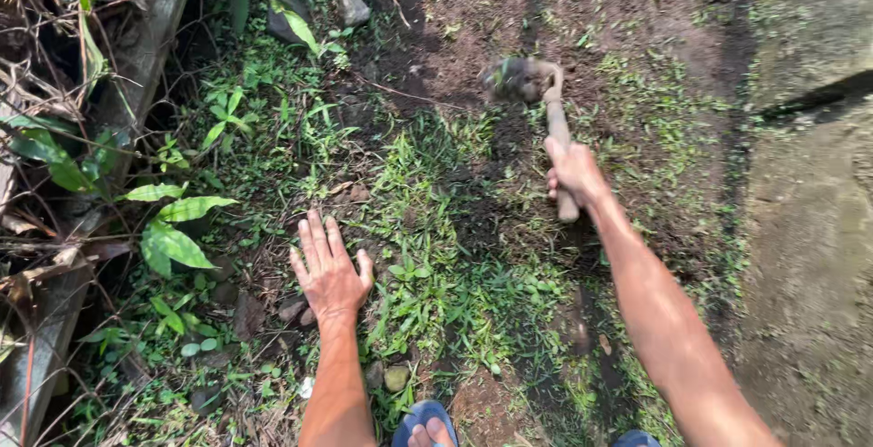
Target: The person uses a hoe to loosen soil and remove weeds from a garden bed. They repeatedly strike the ground, pull up weeds by hand, and clear debris while working along a concrete border.
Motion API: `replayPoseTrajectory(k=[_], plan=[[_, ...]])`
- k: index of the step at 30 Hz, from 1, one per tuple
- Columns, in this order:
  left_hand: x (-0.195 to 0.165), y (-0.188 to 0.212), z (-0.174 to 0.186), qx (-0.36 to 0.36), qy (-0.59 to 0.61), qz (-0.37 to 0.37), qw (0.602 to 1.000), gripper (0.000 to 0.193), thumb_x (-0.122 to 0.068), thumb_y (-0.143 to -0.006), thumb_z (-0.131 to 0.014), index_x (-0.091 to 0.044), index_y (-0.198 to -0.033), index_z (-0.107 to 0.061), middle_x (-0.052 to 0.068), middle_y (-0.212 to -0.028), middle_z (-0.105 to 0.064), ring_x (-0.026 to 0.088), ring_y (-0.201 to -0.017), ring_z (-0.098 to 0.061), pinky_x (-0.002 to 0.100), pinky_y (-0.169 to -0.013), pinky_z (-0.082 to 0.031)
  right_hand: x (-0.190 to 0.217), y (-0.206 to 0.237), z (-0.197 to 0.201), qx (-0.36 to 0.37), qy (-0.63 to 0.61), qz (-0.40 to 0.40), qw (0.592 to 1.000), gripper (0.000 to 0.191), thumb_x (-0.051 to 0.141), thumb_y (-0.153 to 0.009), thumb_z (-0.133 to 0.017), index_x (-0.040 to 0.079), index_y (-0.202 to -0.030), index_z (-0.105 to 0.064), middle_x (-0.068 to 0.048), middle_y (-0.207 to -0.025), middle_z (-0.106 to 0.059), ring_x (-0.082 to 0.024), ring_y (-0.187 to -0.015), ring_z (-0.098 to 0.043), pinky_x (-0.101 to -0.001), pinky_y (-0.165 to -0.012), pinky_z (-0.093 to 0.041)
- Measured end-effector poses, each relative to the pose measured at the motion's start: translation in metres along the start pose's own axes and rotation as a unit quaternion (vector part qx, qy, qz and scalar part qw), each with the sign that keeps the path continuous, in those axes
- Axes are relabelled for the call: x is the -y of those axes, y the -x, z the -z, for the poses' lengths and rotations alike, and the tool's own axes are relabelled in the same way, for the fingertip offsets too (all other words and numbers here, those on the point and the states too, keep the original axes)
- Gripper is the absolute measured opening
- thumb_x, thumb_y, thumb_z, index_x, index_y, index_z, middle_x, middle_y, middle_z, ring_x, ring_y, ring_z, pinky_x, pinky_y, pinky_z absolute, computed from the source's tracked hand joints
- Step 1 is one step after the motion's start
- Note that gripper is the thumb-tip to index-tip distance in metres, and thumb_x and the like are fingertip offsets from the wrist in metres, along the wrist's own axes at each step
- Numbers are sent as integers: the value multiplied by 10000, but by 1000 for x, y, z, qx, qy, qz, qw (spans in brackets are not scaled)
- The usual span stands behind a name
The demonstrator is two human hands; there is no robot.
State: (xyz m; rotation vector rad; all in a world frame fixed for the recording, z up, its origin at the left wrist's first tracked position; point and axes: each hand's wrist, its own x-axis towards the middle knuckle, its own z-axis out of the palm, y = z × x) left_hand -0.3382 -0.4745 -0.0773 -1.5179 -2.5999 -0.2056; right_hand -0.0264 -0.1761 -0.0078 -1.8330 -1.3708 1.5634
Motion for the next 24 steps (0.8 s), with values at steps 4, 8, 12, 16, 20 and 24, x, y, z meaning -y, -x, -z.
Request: replayPoseTrajectory(k=[4,8,12,16,20,24], plan=[[-2,1,1,6,-20,-2,1000,790,-451,-887,-564,-51,-1558,-440,160,-1707,-263,315,-1578,-244,557,-1224,-259,-35,54,5,0,60,-31,998,384,398,-1040,-536,16,-1004,-543,-29,-581,-540,-133,-421,-526,-338,-376,-509],[-3,4,2,-9,-10,-5,1000,800,-450,-899,-564,-42,-1575,-433,166,-1714,-256,318,-1588,-242,560,-1231,-254,-76,125,10,36,61,-14,997,368,344,-1039,-516,-20,-989,-513,-25,-564,-531,-152,-393,-522,-324,-326,-483],[-2,4,2,-11,-5,-2,1000,801,-446,-901,-564,-45,-1579,-425,159,-1716,-251,309,-1588,-236,563,-1230,-252,-107,188,-2,-9,93,-2,996,297,332,-1013,-529,37,-1001,-554,-17,-553,-540,-140,-397,-538,-314,-346,-477],[-2,2,2,-3,-6,6,1000,803,-446,-886,-564,-49,-1569,-418,159,-1707,-244,313,-1579,-221,559,-1220,-248,-103,207,-12,-63,131,15,989,257,321,-979,-592,64,-964,-590,-30,-546,-584,-135,-412,-573,-315,-391,-485],[-1,3,3,-7,16,4,1000,792,-443,-917,-554,-50,-1588,-403,153,-1725,-226,309,-1601,-198,548,-1253,-228,-64,161,-34,-65,39,53,996,281,302,-1034,-557,34,-952,-561,-34,-574,-564,-143,-425,-535,-323,-386,-464],[-1,2,1,3,14,15,1000,815,-451,-889,-549,-59,-1586,-392,152,-1714,-218,305,-1584,-191,548,-1239,-207,-13,82,-62,-15,-96,97,991,170,202,-1021,-585,47,-977,-530,-14,-651,-540,-109,-460,-523,-300,-400,-480]])
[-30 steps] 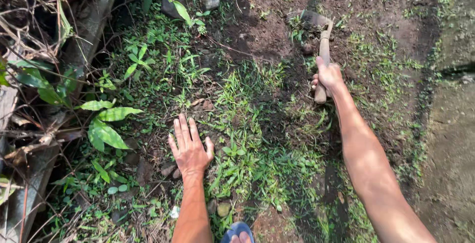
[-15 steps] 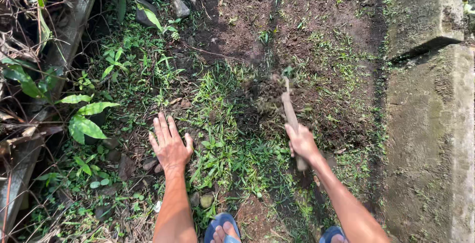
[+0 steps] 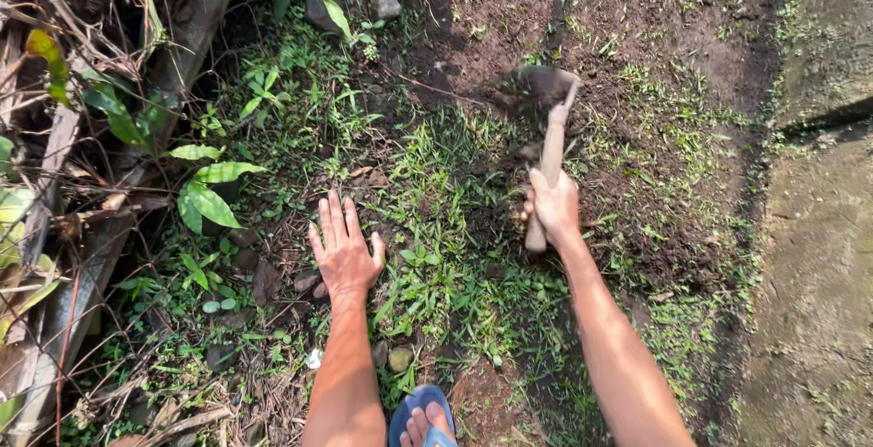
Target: The person uses a hoe to loosen soil and remove weeds from a garden bed. They repeatedly strike the ground, pull up weeds by hand, and clear debris while working along a concrete border.
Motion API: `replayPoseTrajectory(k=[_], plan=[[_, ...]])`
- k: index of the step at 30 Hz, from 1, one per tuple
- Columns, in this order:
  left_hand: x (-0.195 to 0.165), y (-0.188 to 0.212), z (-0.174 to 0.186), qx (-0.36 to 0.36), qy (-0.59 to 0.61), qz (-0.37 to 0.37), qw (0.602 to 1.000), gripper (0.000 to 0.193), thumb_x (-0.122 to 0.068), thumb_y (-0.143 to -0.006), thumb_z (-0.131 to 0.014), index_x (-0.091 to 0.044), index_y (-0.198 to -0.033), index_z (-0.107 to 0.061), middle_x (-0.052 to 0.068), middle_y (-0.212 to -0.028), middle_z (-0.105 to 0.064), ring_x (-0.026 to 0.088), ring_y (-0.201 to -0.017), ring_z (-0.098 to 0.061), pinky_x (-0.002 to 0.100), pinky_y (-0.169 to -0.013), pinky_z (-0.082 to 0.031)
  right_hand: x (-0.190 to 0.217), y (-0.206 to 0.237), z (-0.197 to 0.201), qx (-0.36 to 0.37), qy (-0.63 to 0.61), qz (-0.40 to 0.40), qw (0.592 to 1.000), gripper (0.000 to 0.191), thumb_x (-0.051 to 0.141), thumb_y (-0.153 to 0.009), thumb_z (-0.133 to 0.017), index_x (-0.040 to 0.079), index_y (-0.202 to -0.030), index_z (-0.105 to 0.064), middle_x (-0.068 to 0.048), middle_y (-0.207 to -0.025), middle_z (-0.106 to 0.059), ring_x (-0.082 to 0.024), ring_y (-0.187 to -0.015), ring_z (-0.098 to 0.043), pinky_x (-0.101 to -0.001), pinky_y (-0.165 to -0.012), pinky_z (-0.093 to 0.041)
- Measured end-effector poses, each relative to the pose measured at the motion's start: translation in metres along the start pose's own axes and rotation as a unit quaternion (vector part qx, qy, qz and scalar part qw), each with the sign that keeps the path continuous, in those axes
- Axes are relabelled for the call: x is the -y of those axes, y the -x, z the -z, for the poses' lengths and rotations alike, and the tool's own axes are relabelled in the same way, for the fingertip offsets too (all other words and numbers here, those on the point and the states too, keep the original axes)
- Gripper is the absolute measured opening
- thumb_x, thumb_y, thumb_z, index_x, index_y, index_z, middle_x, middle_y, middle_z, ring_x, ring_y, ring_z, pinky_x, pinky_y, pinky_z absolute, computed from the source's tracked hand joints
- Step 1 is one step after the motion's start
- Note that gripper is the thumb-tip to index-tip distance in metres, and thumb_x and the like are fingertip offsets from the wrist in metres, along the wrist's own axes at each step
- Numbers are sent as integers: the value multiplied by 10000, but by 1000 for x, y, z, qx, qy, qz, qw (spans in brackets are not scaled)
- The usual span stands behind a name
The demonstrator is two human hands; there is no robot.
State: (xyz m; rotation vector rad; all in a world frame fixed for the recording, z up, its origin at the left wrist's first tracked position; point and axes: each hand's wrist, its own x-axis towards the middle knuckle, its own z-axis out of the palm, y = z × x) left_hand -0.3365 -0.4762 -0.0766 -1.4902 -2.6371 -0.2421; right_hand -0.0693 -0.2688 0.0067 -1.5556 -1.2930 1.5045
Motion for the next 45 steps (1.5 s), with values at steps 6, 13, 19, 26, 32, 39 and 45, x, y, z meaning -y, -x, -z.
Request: replayPoseTrajectory(k=[6,13,19,26,32,39,45], plan=[[2,-1,-6,21,-24,-5,999,801,-457,-916,-528,-63,-1594,-370,151,-1717,-209,300,-1587,-197,556,-1236,-227,-11,-10,-12,26,-12,-99,995,229,226,-1025,-569,29,-991,-458,9,-612,-482,-107,-432,-482,-308,-364,-467],[0,-2,-1,29,-40,-7,999,807,-467,-920,-516,-69,-1602,-351,150,-1716,-197,296,-1584,-187,560,-1228,-229,-45,112,23,71,96,-162,980,229,308,-987,-543,81,-993,-512,-26,-574,-525,-145,-400,-501,-302,-339,-470],[1,-3,2,24,-26,-3,999,802,-463,-911,-522,-75,-1594,-357,143,-1721,-193,293,-1591,-182,545,-1241,-217,-37,108,21,47,67,-128,988,366,400,-1022,-517,56,-900,-496,-17,-561,-523,-138,-412,-498,-303,-339,-428],[4,-2,-3,7,-11,-5,1000,801,-443,-899,-534,-68,-1588,-371,148,-1714,-183,297,-1581,-184,546,-1249,-202,14,6,-72,73,-117,-127,982,423,492,-1061,-503,89,-941,-447,30,-618,-508,-85,-456,-486,-273,-383,-424],[4,-2,-1,0,17,-2,1000,817,-441,-900,-541,-49,-1596,-374,140,-1721,-185,294,-1594,-183,541,-1261,-196,-1,33,-91,169,29,-145,974,410,447,-1031,-537,47,-999,-450,14,-596,-496,-105,-432,-492,-304,-371,-458],[6,-2,-3,-1,9,-5,1000,800,-422,-893,-549,-62,-1588,-382,149,-1716,-187,301,-1581,-196,543,-1252,-191,-40,110,-13,169,203,-129,956,348,392,-998,-542,57,-1087,-566,-31,-547,-524,-137,-385,-503,-322,-349,-451],[7,-2,0,-6,20,-3,1000,813,-421,-867,-561,-39,-1567,-403,157,-1701,-189,311,-1570,-203,548,-1237,-201,-41,119,16,177,161,-73,968,387,420,-1001,-559,40,-924,-553,-18,-544,-545,-130,-387,-531,-304,-354,-443]])
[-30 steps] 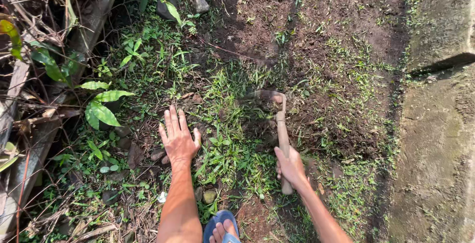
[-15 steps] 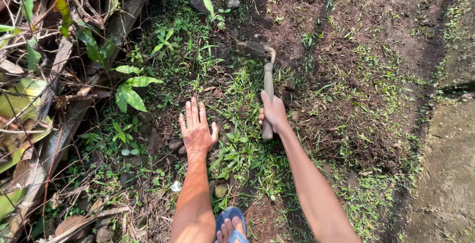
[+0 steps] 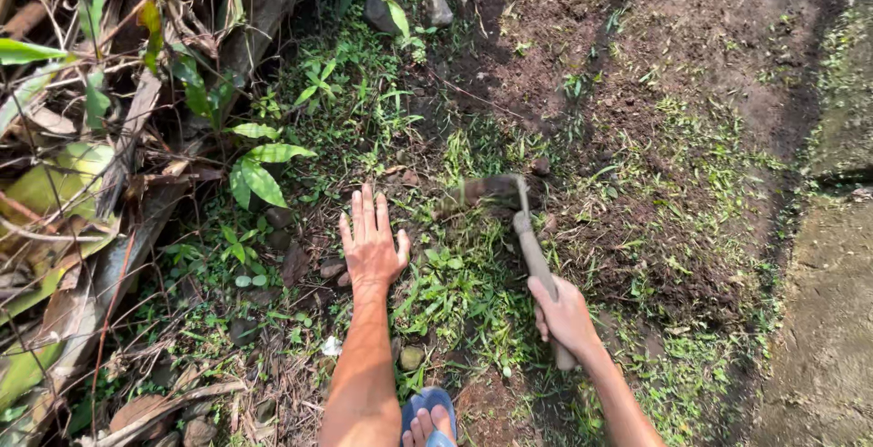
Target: The person uses a hoe to loosen soil and remove weeds from a garden bed. They repeatedly strike the ground, pull up weeds by hand, and clear debris while working along a concrete border.
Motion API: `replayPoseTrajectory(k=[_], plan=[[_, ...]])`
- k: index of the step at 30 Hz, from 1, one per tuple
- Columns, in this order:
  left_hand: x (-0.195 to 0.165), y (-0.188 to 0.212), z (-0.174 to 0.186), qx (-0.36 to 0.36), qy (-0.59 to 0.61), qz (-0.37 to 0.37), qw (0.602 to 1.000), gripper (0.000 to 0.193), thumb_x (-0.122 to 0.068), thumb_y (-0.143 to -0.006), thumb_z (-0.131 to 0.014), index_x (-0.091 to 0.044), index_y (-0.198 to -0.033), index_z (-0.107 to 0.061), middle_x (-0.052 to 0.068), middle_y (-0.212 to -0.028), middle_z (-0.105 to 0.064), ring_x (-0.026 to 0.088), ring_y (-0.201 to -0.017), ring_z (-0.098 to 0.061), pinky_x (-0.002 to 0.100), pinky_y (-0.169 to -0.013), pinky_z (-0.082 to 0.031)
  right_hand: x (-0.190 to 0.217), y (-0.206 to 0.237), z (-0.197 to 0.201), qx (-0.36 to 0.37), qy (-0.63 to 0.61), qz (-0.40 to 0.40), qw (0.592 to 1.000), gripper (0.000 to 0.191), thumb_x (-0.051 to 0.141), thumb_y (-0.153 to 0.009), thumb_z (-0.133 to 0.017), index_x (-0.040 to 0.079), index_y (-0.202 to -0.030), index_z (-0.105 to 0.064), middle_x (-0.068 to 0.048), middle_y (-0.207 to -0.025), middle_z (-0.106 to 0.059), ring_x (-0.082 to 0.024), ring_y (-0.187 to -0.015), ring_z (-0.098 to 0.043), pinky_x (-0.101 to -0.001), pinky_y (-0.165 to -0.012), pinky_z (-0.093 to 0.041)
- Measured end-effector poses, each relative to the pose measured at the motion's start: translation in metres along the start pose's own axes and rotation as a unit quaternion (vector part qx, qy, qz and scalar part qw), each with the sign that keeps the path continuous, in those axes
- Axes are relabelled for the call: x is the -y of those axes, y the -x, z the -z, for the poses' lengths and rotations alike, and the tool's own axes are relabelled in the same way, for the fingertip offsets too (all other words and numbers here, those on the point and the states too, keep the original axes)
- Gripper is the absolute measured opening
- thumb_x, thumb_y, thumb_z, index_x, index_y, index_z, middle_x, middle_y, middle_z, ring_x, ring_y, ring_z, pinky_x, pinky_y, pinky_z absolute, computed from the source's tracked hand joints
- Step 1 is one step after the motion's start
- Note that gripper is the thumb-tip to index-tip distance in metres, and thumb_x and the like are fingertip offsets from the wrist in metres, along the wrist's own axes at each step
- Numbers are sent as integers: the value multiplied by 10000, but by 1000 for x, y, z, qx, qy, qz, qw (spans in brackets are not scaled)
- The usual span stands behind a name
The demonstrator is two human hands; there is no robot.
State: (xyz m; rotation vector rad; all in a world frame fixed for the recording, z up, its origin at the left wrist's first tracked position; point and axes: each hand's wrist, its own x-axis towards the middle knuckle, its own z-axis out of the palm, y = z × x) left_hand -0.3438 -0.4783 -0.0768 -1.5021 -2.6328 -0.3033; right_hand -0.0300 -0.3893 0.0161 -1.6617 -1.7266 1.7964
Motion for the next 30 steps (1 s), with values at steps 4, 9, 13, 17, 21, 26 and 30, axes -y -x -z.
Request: replayPoseTrajectory(k=[4,9,13,17,21,26,30], plan=[[0,3,1,10,11,2,1000,805,-419,-869,-572,-31,-1554,-408,163,-1705,-195,316,-1575,-211,548,-1249,-204,43,-52,-9,-40,-180,11,983,400,454,-1008,-543,98,-848,-454,0,-539,-463,-126,-393,-462,-309,-349,-415],[4,-1,-3,-9,11,-2,1000,815,-413,-865,-571,-23,-1561,-403,169,-1699,-201,318,-1568,-217,546,-1244,-203,122,-141,-26,-84,-319,27,944,355,437,-1049,-552,138,-907,-426,42,-609,-476,-96,-469,-472,-289,-405,-418],[6,2,-6,5,13,-2,1000,811,-412,-869,-568,-21,-1559,-403,174,-1700,-196,323,-1569,-207,550,-1244,-202,128,-163,-34,-62,-227,19,972,366,404,-1052,-547,99,-884,-434,21,-580,-489,-105,-445,-479,-289,-397,-452],[5,2,-8,-18,14,-11,1000,807,-408,-877,-567,-26,-1570,-406,172,-1704,-195,325,-1578,-202,550,-1248,-207,85,-106,-42,-61,-5,-8,998,335,378,-1030,-483,56,-940,-513,-17,-549,-548,-144,-380,-523,-323,-347,-484],[3,-1,-6,8,18,-5,1000,807,-408,-865,-569,-24,-1555,-404,175,-1695,-210,327,-1566,-218,557,-1235,-215,41,-22,-28,-4,-74,-93,993,251,361,-987,-566,113,-1025,-545,6,-527,-484,-114,-382,-469,-296,-349,-407],[2,2,-5,-17,30,-8,999,792,-418,-896,-575,-38,-1570,-406,155,-1710,-216,327,-1587,-223,558,-1251,-236,31,-30,4,-82,-53,36,995,315,360,-1024,-546,66,-911,-527,-14,-539,-515,-122,-391,-504,-295,-362,-411],[2,3,-7,-10,5,-7,1000,799,-415,-885,-567,-38,-1572,-408,168,-1706,-226,321,-1573,-230,557,-1236,-235,70,-103,13,-159,-242,54,956,281,326,-1036,-584,108,-910,-458,24,-611,-463,-99,-449,-475,-297,-381,-421]])
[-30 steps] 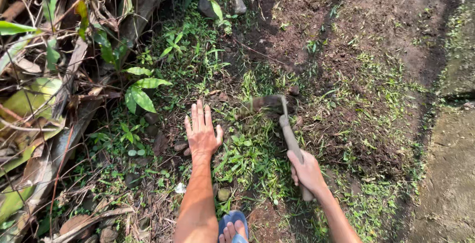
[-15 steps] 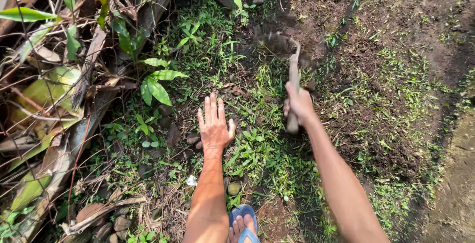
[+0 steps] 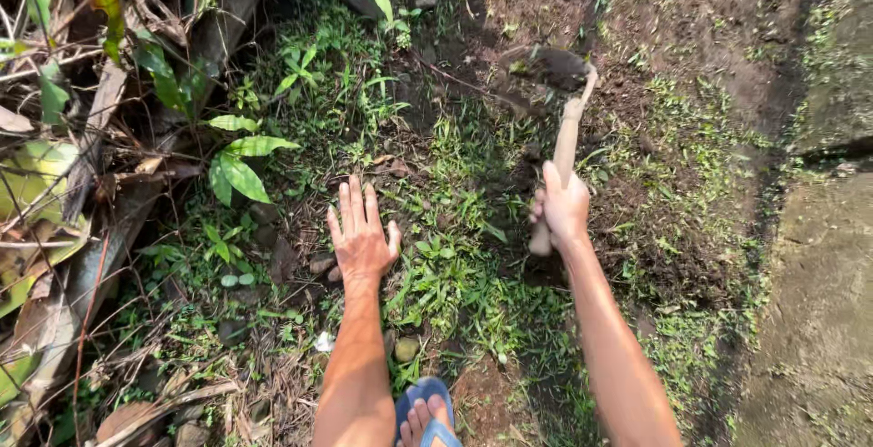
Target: The person uses a hoe to loosen soil and remove weeds from a garden bed. They repeatedly strike the ground, pull up weeds by hand, and clear debris while working along a concrete border.
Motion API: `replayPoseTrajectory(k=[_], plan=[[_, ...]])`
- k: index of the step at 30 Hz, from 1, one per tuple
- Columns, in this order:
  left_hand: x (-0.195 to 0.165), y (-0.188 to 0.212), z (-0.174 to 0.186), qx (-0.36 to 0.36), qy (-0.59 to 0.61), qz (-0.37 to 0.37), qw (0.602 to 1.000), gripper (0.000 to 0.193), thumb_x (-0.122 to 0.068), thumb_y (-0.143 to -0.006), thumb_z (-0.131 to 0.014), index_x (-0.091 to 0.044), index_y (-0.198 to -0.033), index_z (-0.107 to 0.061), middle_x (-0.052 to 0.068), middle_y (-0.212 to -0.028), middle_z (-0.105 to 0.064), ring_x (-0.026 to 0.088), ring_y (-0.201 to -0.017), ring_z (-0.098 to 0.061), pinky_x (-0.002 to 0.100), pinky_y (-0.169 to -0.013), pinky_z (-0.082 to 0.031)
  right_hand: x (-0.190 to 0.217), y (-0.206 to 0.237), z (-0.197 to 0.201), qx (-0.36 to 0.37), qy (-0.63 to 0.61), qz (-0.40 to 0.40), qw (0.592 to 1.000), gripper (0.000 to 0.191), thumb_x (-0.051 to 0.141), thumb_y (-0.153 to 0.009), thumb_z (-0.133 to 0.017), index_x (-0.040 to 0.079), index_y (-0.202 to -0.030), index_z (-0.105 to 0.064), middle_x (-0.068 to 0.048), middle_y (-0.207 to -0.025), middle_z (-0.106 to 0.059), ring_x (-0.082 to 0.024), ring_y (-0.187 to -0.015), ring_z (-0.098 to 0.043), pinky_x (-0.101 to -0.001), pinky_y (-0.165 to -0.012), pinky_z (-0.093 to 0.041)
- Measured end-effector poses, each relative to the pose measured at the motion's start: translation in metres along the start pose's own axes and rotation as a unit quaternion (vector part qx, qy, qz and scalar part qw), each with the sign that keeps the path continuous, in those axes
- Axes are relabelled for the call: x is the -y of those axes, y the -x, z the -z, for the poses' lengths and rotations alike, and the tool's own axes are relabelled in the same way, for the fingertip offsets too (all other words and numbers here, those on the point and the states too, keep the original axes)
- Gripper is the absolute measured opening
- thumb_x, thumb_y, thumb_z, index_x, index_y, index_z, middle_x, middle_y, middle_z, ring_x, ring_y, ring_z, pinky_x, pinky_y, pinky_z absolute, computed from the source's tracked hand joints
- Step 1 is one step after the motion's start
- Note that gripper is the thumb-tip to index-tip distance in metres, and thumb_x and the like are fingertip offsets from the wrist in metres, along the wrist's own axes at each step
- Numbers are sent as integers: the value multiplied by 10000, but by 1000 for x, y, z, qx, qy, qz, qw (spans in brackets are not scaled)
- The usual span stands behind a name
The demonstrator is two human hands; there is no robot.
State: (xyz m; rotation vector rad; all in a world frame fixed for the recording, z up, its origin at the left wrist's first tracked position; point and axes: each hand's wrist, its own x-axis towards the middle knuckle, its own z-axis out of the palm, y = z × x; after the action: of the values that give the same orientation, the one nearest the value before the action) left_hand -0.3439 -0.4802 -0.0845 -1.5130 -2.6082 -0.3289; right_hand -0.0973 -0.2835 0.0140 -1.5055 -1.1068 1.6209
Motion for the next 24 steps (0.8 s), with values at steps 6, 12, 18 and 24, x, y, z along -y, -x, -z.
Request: replayPoseTrajectory(k=[6,12,18,24], plan=[[-3,-2,1,-4,7,-8,1000,806,-412,-885,-573,-35,-1580,-409,165,-1706,-236,319,-1573,-234,566,-1236,-233,-18,-7,-4,70,60,-31,995,279,297,-1033,-584,71,-911,-476,21,-621,-501,-99,-462,-491,-299,-400,-466],[-4,1,0,10,1,2,1000,803,-421,-890,-578,-50,-1577,-393,150,-1713,-210,312,-1582,-217,564,-1244,-240,-8,-19,20,5,0,15,1000,266,285,-1042,-576,52,-1005,-454,23,-627,-480,-91,-460,-477,-285,-392,-437],[-1,-2,-3,19,-30,1,999,816,-444,-892,-555,-53,-1587,-382,151,-1714,-185,308,-1578,-207,560,-1234,-235,-2,-11,-16,67,68,-132,987,192,157,-966,-559,28,-1100,-508,-34,-671,-620,-104,-449,-476,-296,-385,-443],[-2,-3,-3,18,-41,-2,999,821,-454,-885,-552,-57,-1585,-389,157,-1710,-192,310,-1575,-209,560,-1231,-232,-12,51,-3,141,291,-26,946,284,325,-999,-583,41,-1002,-562,-32,-600,-563,-118,-438,-553,-302,-372,-478]])
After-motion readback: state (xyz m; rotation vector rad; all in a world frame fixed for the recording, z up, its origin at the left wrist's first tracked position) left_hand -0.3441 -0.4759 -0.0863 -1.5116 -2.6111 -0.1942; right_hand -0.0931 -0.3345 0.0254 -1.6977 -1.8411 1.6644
